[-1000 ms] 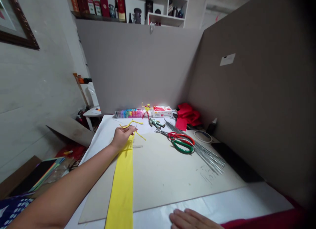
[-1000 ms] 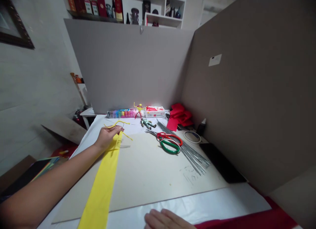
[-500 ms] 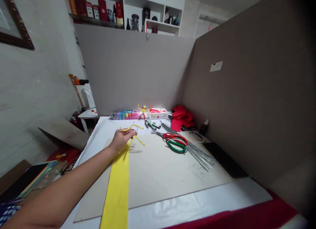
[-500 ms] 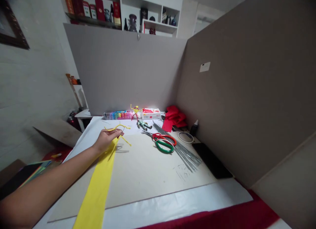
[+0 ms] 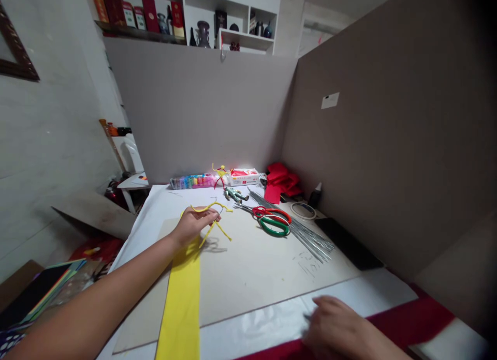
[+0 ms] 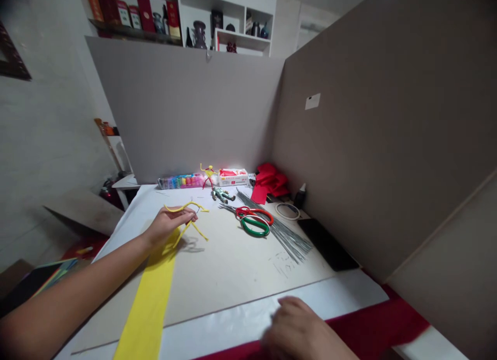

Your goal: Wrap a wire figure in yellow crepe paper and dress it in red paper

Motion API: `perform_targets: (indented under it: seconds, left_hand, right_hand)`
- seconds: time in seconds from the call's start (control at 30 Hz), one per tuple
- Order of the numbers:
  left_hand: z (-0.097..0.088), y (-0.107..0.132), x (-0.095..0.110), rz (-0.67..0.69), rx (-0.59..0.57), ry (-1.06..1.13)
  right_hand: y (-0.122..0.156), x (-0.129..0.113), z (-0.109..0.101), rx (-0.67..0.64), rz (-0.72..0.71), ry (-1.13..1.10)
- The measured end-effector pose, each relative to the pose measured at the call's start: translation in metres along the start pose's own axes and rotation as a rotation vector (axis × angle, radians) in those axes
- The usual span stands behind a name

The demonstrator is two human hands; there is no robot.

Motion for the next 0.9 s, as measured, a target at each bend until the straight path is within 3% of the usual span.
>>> perform_targets:
  seconds: [0.03,0.1,0.2,0.37,0.57,0.9]
  left_hand:
    - [0.003,0.001,0.001,0.002,-0.020,0.000]
    - [0.008,0.003,0.002,0.009,-0.062,-0.001]
    - [0.015,0.006,0.004,0.031,-0.119,-0.010]
    - [0.020,0.009,0.012,0.082,-0.153,-0.053]
    - [0.020,0.008,0.011,0.073,-0.173,-0.073]
    - [0.033,0.011,-0.015,-0.156,-0.214,-0.055]
  right_hand:
    - [-0.018,-0.005,-0.004,0.014,0.013,-0.036]
    - [-0.055,-0.005,-0.017,0.180,0.117,-0.064]
    - [-0.104,-0.001,-0.030,0.402,0.116,-0.012]
    - [-0.159,0.017,-0.026,0.469,0.117,0.104]
    - [-0.180,0.018,-0.019,0.452,0.059,0.169]
    - [-0.191,0.032,-0.001,0.395,0.005,0.075]
Point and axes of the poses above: each hand's wrist, its own y-axis away from the middle knuckle, its own z-axis out of the palm, x = y × z, the point moved 6 cm from there along -y, towards the middle knuckle, and after that the axes turned 6 degrees about z, right-handed, at the moved point
